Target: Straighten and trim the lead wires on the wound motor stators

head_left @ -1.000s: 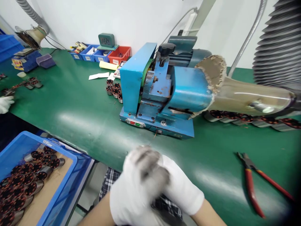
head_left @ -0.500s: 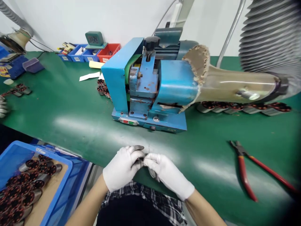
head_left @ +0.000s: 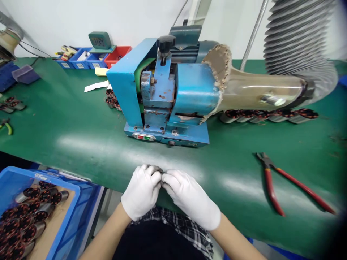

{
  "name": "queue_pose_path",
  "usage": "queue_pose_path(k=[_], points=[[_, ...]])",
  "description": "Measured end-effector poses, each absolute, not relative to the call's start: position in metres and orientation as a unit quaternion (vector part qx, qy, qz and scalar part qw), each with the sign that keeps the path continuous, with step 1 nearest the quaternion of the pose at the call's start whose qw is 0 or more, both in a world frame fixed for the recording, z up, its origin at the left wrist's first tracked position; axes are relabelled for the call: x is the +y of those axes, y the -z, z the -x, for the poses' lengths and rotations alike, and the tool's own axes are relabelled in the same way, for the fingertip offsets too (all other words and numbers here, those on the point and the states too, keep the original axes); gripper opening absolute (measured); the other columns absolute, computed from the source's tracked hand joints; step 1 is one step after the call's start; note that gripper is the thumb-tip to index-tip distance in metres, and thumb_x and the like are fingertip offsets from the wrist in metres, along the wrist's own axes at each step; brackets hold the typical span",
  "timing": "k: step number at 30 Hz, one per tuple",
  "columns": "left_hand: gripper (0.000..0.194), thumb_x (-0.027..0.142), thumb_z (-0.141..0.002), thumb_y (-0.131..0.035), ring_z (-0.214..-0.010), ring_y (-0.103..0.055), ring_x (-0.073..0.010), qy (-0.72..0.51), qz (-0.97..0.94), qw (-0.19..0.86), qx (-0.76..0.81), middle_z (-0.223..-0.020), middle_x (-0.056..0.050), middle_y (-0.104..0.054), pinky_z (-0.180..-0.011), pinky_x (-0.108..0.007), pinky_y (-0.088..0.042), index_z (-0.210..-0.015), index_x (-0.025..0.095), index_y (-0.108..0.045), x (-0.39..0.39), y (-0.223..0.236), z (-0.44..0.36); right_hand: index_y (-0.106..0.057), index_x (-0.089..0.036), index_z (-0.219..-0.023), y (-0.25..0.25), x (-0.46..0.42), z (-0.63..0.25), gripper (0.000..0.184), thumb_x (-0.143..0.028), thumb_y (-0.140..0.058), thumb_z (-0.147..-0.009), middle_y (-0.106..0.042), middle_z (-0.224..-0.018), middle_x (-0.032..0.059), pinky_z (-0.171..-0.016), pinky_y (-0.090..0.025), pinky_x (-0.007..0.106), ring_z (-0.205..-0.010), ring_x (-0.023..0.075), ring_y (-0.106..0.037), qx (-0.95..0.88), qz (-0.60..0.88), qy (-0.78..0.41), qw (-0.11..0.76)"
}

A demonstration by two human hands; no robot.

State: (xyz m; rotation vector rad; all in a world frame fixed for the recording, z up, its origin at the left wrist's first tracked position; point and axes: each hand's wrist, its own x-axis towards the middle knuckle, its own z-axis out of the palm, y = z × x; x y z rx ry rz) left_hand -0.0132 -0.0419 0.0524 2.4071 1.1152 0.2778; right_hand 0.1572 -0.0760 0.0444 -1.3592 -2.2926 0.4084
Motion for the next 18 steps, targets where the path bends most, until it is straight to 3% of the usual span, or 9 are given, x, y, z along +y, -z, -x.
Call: queue_pose_path(k=[3, 6, 7, 11, 14, 16, 18], points=[[0.024, 0.017, -0.079, -0.050, -0.103, -0.049, -0.0234, -0.110, -0.845, 0.304, 0.427, -0.120, -0.006, -0.050, -0.087, -0.041, -0.041, -0.103, 0.022, -0.051, -0.039, -0.055, 0.020, -0.058, -0.016, -0.080, -0.033, -0.073, -0.148, 0.023, -0.009, -0.037, -0.087, -0.058, -0.068, 0.0044, -0.057, -0.043, 0.028, -0.061, 0.0168, -0.054, -0.844, 0.486, -0.107, 0.200], [0.066, 0.024, -0.063, -0.070, -0.118, -0.042, -0.0292, -0.114, -0.811, 0.366, 0.441, -0.139, -0.011, -0.032, -0.095, -0.043, -0.039, -0.122, 0.021, -0.040, -0.034, -0.052, 0.031, -0.059, -0.014, -0.089, -0.027, -0.070, -0.148, 0.022, -0.017, -0.037, -0.091, -0.058, -0.069, 0.0051, -0.053, -0.043, 0.027, -0.056, 0.0160, -0.055, -0.822, 0.517, -0.098, 0.218], [0.072, 0.023, -0.059, -0.073, -0.120, -0.041, -0.0307, -0.117, -0.805, 0.369, 0.449, -0.139, -0.012, -0.031, -0.097, -0.045, -0.038, -0.123, 0.021, -0.040, -0.032, -0.050, 0.034, -0.059, -0.014, -0.094, -0.025, -0.070, -0.148, 0.022, -0.018, -0.037, -0.091, -0.058, -0.071, 0.0055, -0.053, -0.043, 0.026, -0.055, 0.0154, -0.055, -0.815, 0.525, -0.093, 0.227], [0.056, 0.022, -0.055, -0.078, -0.118, -0.044, -0.0307, -0.174, -0.775, 0.373, 0.479, -0.130, -0.009, -0.045, -0.100, -0.047, -0.035, -0.106, 0.023, -0.055, -0.034, -0.039, 0.034, -0.059, -0.015, -0.102, -0.029, -0.073, -0.150, 0.029, -0.011, -0.034, -0.090, -0.056, -0.069, 0.0049, -0.050, -0.042, 0.023, -0.054, 0.0141, -0.053, -0.811, 0.523, -0.046, 0.257], [0.057, 0.015, -0.058, -0.074, -0.112, -0.050, -0.0258, -0.244, -0.703, 0.447, 0.497, -0.124, -0.008, -0.051, -0.098, -0.042, -0.039, -0.110, 0.023, -0.052, -0.042, -0.043, 0.026, -0.062, -0.016, -0.094, -0.046, -0.075, -0.150, 0.030, -0.007, -0.034, -0.086, -0.052, -0.065, 0.0039, -0.048, -0.039, 0.024, -0.052, 0.0144, -0.048, -0.806, 0.515, -0.024, 0.291], [0.051, 0.008, -0.062, -0.067, -0.104, -0.056, -0.0215, -0.299, -0.646, 0.509, 0.483, -0.113, -0.005, -0.058, -0.091, -0.036, -0.045, -0.108, 0.023, -0.052, -0.047, -0.054, 0.022, -0.062, -0.017, -0.085, -0.061, -0.074, -0.150, 0.027, -0.009, -0.036, -0.085, -0.049, -0.064, 0.0028, -0.049, -0.038, 0.024, -0.052, 0.0140, -0.046, -0.787, 0.515, -0.077, 0.331], [0.032, 0.007, -0.064, -0.065, -0.093, -0.060, -0.0196, -0.359, -0.630, 0.539, 0.429, -0.099, -0.003, -0.062, -0.085, -0.032, -0.048, -0.091, 0.021, -0.058, -0.051, -0.067, 0.021, -0.059, -0.018, -0.071, -0.074, -0.072, -0.149, 0.023, -0.013, -0.040, -0.083, -0.047, -0.063, 0.0012, -0.052, -0.038, 0.024, -0.056, 0.0137, -0.046, -0.736, 0.534, -0.212, 0.358]])
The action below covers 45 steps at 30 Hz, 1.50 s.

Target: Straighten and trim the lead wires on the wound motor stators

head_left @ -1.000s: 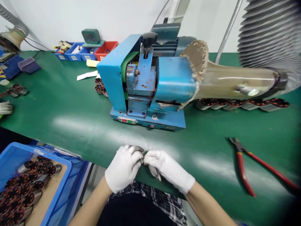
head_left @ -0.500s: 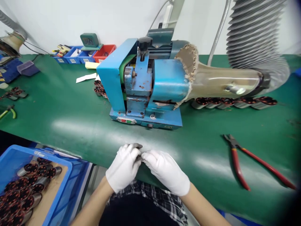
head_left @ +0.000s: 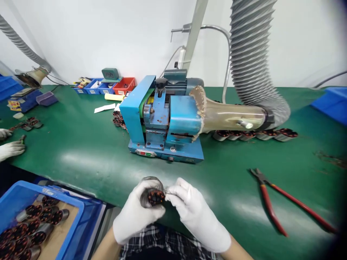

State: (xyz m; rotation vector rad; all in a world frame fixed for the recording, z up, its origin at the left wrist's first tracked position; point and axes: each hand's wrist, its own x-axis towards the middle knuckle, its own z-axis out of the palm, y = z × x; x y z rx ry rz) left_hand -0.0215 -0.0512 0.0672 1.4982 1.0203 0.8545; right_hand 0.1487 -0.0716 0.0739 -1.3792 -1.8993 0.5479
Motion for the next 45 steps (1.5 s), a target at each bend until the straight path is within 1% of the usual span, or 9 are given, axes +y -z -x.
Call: queue_pose_path(k=[3, 7, 10, 15, 21, 28, 33, 38, 45], points=[[0.014, 0.011, -0.067, -0.065, -0.095, -0.059, -0.0214, -0.408, -0.670, 0.479, 0.394, -0.098, -0.005, -0.061, -0.085, -0.033, -0.048, -0.077, 0.020, -0.061, -0.054, -0.082, 0.026, -0.048, -0.019, -0.059, -0.087, -0.068, -0.147, 0.020, -0.020, -0.047, -0.078, -0.040, -0.054, -0.0039, -0.048, -0.034, 0.022, -0.049, 0.0108, -0.042, -0.583, 0.533, -0.489, 0.370], [0.052, 0.006, -0.063, -0.068, -0.114, -0.048, -0.0251, -0.362, -0.750, 0.379, 0.405, -0.114, -0.008, -0.055, -0.096, -0.039, -0.041, -0.109, 0.025, -0.054, -0.055, -0.085, 0.033, -0.040, -0.020, -0.055, -0.093, -0.066, -0.145, 0.025, -0.032, -0.052, -0.074, -0.035, -0.042, -0.0083, -0.040, -0.022, 0.021, -0.038, 0.0067, -0.028, -0.417, 0.482, -0.676, 0.370], [0.044, 0.004, -0.069, -0.061, -0.101, -0.057, -0.0189, -0.347, -0.740, 0.442, 0.370, -0.108, -0.004, -0.058, -0.089, -0.033, -0.046, -0.105, 0.027, -0.054, -0.053, -0.085, 0.035, -0.040, -0.020, -0.055, -0.096, -0.068, -0.144, 0.026, -0.034, -0.052, -0.073, -0.036, -0.041, -0.0079, -0.041, -0.024, 0.021, -0.038, 0.0073, -0.029, -0.414, 0.499, -0.667, 0.366], [0.017, 0.010, -0.074, -0.061, -0.096, -0.057, -0.0196, -0.317, -0.740, 0.498, 0.321, -0.091, -0.001, -0.062, -0.088, -0.034, -0.046, -0.080, 0.026, -0.063, -0.054, -0.099, 0.037, -0.047, -0.020, -0.055, -0.103, -0.075, -0.145, 0.021, -0.024, -0.049, -0.075, -0.046, -0.058, -0.0014, -0.057, -0.035, 0.026, -0.059, 0.0146, -0.046, -0.551, 0.588, -0.447, 0.389], [0.055, 0.017, -0.065, -0.073, -0.115, -0.046, -0.0263, -0.316, -0.785, 0.343, 0.408, -0.120, -0.009, -0.048, -0.096, -0.040, -0.041, -0.115, 0.027, -0.052, -0.055, -0.094, 0.032, -0.041, -0.021, -0.054, -0.110, -0.075, -0.146, 0.025, -0.033, -0.053, -0.072, -0.040, -0.044, -0.0065, -0.043, -0.029, 0.022, -0.040, 0.0086, -0.034, -0.422, 0.513, -0.646, 0.376], [0.024, 0.009, -0.069, -0.066, -0.101, -0.056, -0.0214, -0.360, -0.746, 0.425, 0.366, -0.101, -0.003, -0.058, -0.088, -0.035, -0.047, -0.086, 0.025, -0.061, -0.059, -0.094, 0.029, -0.045, -0.020, -0.054, -0.110, -0.076, -0.143, 0.022, -0.031, -0.057, -0.069, -0.040, -0.045, -0.0069, -0.043, -0.028, 0.021, -0.041, 0.0084, -0.036, -0.406, 0.536, -0.620, 0.405], [0.051, 0.006, -0.068, -0.066, -0.113, -0.047, -0.0222, -0.344, -0.796, 0.353, 0.350, -0.116, -0.005, -0.052, -0.096, -0.038, -0.041, -0.110, 0.029, -0.051, -0.057, -0.094, 0.034, -0.044, -0.019, -0.057, -0.100, -0.076, -0.142, 0.024, -0.033, -0.054, -0.074, -0.042, -0.042, -0.0071, -0.042, -0.028, 0.021, -0.038, 0.0077, -0.034, -0.386, 0.508, -0.664, 0.390], [0.025, 0.003, -0.067, -0.061, -0.094, -0.056, -0.0195, -0.250, -0.784, 0.461, 0.333, -0.089, -0.001, -0.060, -0.087, -0.033, -0.047, -0.081, 0.024, -0.059, -0.051, -0.089, 0.034, -0.043, -0.020, -0.055, -0.089, -0.079, -0.138, 0.026, -0.029, -0.048, -0.080, -0.044, -0.052, -0.0027, -0.052, -0.035, 0.024, -0.055, 0.0134, -0.045, -0.492, 0.604, -0.481, 0.402], [0.047, 0.001, -0.074, -0.045, -0.109, -0.050, -0.0249, -0.268, -0.859, 0.207, 0.384, -0.110, -0.008, -0.055, -0.092, -0.044, -0.043, -0.113, 0.025, -0.052, -0.049, -0.043, 0.028, -0.034, -0.021, -0.062, -0.056, -0.069, -0.140, 0.024, -0.026, -0.034, -0.085, -0.035, -0.050, -0.0061, -0.040, -0.038, 0.021, -0.040, 0.0090, -0.039, -0.547, 0.564, -0.545, 0.292]])
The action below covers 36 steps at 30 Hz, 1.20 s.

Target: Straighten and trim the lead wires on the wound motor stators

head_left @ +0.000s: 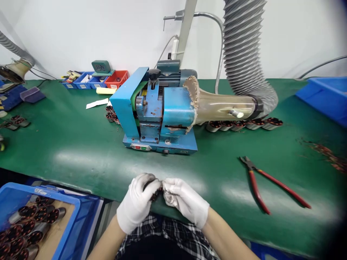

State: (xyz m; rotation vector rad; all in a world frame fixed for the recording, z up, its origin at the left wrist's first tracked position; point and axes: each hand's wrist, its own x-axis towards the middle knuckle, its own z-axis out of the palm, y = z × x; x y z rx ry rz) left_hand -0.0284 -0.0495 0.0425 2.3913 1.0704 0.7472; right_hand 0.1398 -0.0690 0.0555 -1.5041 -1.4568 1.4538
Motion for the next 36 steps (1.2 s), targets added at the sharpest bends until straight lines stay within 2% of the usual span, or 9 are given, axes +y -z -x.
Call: queue_pose_path(k=[3, 7, 10, 14, 18, 23, 30, 34, 36], points=[[0.036, 0.008, -0.069, -0.060, -0.118, -0.044, -0.0284, -0.221, -0.852, 0.249, 0.404, -0.106, -0.006, -0.059, -0.095, -0.048, -0.040, -0.102, 0.023, -0.054, -0.040, -0.037, 0.027, -0.044, -0.018, -0.062, -0.052, -0.057, -0.143, 0.024, -0.024, -0.038, -0.085, -0.039, -0.051, -0.0048, -0.041, -0.037, 0.021, -0.041, 0.0094, -0.042, -0.607, 0.561, -0.503, 0.254], [0.046, 0.022, -0.056, -0.077, -0.120, -0.043, -0.0312, -0.161, -0.838, 0.283, 0.437, -0.118, -0.009, -0.055, -0.100, -0.051, -0.033, -0.097, 0.023, -0.056, -0.027, -0.044, 0.031, -0.057, -0.017, -0.066, -0.066, -0.043, -0.161, 0.016, -0.006, -0.049, -0.073, -0.050, -0.069, 0.0007, -0.053, -0.037, 0.025, -0.051, 0.0111, -0.046, -0.703, 0.550, -0.404, 0.202], [0.048, 0.023, -0.053, -0.079, -0.119, -0.044, -0.0308, -0.163, -0.832, 0.282, 0.449, -0.120, -0.010, -0.054, -0.099, -0.050, -0.033, -0.097, 0.022, -0.057, -0.021, -0.045, 0.040, -0.060, -0.018, -0.068, -0.075, -0.041, -0.196, 0.029, 0.007, -0.045, -0.062, -0.052, -0.072, 0.0024, -0.054, -0.036, 0.027, -0.052, 0.0128, -0.048, -0.781, 0.532, -0.302, 0.128], [0.052, 0.026, -0.050, -0.080, -0.117, -0.046, -0.0306, -0.193, -0.818, 0.283, 0.463, -0.110, -0.009, -0.059, -0.095, -0.047, -0.039, -0.095, 0.021, -0.054, -0.018, -0.039, 0.048, -0.064, -0.018, -0.077, -0.072, -0.051, -0.239, 0.029, 0.000, -0.043, -0.072, -0.060, -0.075, 0.0068, -0.055, -0.043, 0.029, -0.057, 0.0179, -0.058, -0.821, 0.557, -0.104, 0.067], [0.052, 0.029, -0.065, -0.071, -0.118, -0.045, -0.0316, -0.214, -0.787, 0.223, 0.534, -0.122, -0.013, -0.052, -0.097, -0.049, -0.036, -0.111, 0.018, -0.049, -0.035, -0.029, 0.033, -0.065, -0.020, -0.083, -0.066, -0.061, -0.218, 0.019, -0.021, -0.046, -0.085, -0.066, -0.080, 0.0066, -0.070, -0.049, 0.032, -0.073, 0.0207, -0.063, -0.731, 0.620, -0.220, 0.181], [0.087, 0.032, -0.073, -0.062, -0.128, -0.031, -0.0357, -0.177, -0.786, 0.212, 0.553, -0.139, -0.023, -0.032, -0.099, -0.050, -0.035, -0.140, 0.011, -0.010, -0.084, -0.022, 0.015, -0.061, -0.019, -0.100, -0.062, -0.066, -0.157, 0.021, -0.028, -0.054, -0.083, -0.067, -0.091, 0.0064, -0.074, -0.049, 0.032, -0.080, 0.0206, -0.063, -0.661, 0.632, -0.345, 0.214], [0.078, 0.040, -0.065, -0.069, -0.127, -0.031, -0.0387, -0.121, -0.822, 0.121, 0.542, -0.135, -0.019, -0.041, -0.102, -0.057, -0.026, -0.131, 0.015, -0.034, -0.057, -0.029, 0.035, -0.060, -0.021, -0.096, -0.062, -0.062, -0.140, 0.026, -0.030, -0.065, -0.073, -0.062, -0.095, 0.0060, -0.075, -0.046, 0.036, -0.084, 0.0240, -0.061, -0.642, 0.659, -0.337, 0.199], [0.089, 0.037, -0.064, -0.070, -0.122, -0.041, -0.0318, -0.145, -0.860, 0.210, 0.443, -0.130, -0.016, -0.047, -0.102, -0.048, -0.032, -0.137, 0.016, -0.022, -0.033, -0.033, 0.030, -0.060, -0.020, -0.092, -0.057, -0.059, -0.136, 0.025, -0.021, -0.066, -0.067, -0.063, -0.089, 0.0041, -0.071, -0.047, 0.031, -0.079, 0.0198, -0.061, -0.615, 0.627, -0.414, 0.240], [0.087, 0.030, -0.066, -0.067, -0.115, -0.048, -0.0281, -0.166, -0.849, 0.257, 0.431, -0.126, -0.013, -0.052, -0.097, -0.044, -0.038, -0.138, 0.019, -0.019, -0.032, -0.032, 0.025, -0.055, -0.019, -0.094, -0.055, -0.060, -0.135, 0.032, -0.019, -0.067, -0.064, -0.063, -0.077, 0.0012, -0.059, -0.047, 0.027, -0.065, 0.0163, -0.060, -0.556, 0.638, -0.469, 0.254]])
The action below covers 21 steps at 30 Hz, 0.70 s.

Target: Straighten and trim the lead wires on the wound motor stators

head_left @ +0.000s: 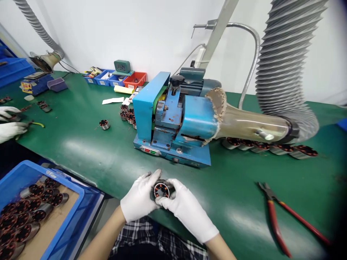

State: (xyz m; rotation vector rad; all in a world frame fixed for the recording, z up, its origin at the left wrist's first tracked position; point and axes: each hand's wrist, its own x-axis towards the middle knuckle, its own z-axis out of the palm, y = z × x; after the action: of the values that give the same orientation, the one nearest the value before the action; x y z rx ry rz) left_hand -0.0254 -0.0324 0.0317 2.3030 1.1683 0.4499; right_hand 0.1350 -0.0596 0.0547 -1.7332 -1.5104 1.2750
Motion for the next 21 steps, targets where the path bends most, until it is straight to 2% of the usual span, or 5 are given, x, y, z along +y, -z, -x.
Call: queue_pose_path(k=[7, 11, 16, 18, 21], points=[[0.063, 0.025, -0.060, -0.075, -0.101, -0.055, -0.0296, -0.231, -0.815, 0.233, 0.478, -0.105, -0.008, -0.062, -0.090, -0.046, -0.043, -0.116, 0.021, -0.046, -0.044, -0.028, 0.018, -0.054, -0.015, -0.095, -0.073, -0.056, -0.153, 0.037, -0.041, -0.064, -0.071, -0.056, -0.054, -0.0031, -0.031, -0.025, 0.016, -0.032, 0.0042, -0.038, -0.294, 0.520, -0.695, 0.401], [0.062, 0.021, -0.055, -0.077, -0.101, -0.054, -0.0292, -0.238, -0.821, 0.224, 0.468, -0.101, -0.006, -0.062, -0.092, -0.048, -0.040, -0.110, 0.022, -0.048, -0.044, -0.029, 0.016, -0.057, -0.015, -0.087, -0.079, -0.058, -0.169, 0.040, -0.047, -0.068, -0.065, -0.063, -0.069, 0.0058, -0.046, -0.044, 0.026, -0.049, 0.0136, -0.055, -0.350, 0.587, -0.576, 0.448], [0.072, 0.029, -0.057, -0.077, -0.106, -0.052, -0.0283, -0.238, -0.823, 0.273, 0.437, -0.113, -0.009, -0.058, -0.093, -0.045, -0.040, -0.120, 0.020, -0.043, -0.040, -0.036, 0.021, -0.060, -0.022, -0.105, -0.064, -0.066, -0.166, 0.049, -0.040, -0.072, -0.061, -0.060, -0.102, 0.0086, -0.081, -0.045, 0.039, -0.091, 0.0257, -0.057, -0.637, 0.652, -0.288, 0.293], [0.066, 0.030, -0.060, -0.076, -0.105, -0.053, -0.0265, -0.231, -0.813, 0.307, 0.437, -0.113, -0.007, -0.059, -0.093, -0.043, -0.041, -0.117, 0.022, -0.046, -0.037, -0.040, 0.022, -0.066, -0.022, -0.086, -0.059, -0.060, -0.156, 0.019, -0.036, -0.061, -0.074, -0.063, -0.087, 0.0065, -0.076, -0.045, 0.037, -0.081, 0.0230, -0.059, -0.680, 0.625, -0.290, 0.250], [0.057, 0.026, -0.058, -0.078, -0.099, -0.056, -0.0250, -0.214, -0.802, 0.337, 0.445, -0.106, -0.004, -0.062, -0.089, -0.040, -0.043, -0.109, 0.023, -0.052, -0.034, -0.044, 0.020, -0.060, -0.021, -0.062, -0.057, -0.044, -0.139, 0.028, -0.030, -0.047, -0.084, -0.057, -0.057, 0.0010, -0.059, -0.043, 0.029, -0.056, 0.0163, -0.054, -0.642, 0.622, -0.348, 0.282]])
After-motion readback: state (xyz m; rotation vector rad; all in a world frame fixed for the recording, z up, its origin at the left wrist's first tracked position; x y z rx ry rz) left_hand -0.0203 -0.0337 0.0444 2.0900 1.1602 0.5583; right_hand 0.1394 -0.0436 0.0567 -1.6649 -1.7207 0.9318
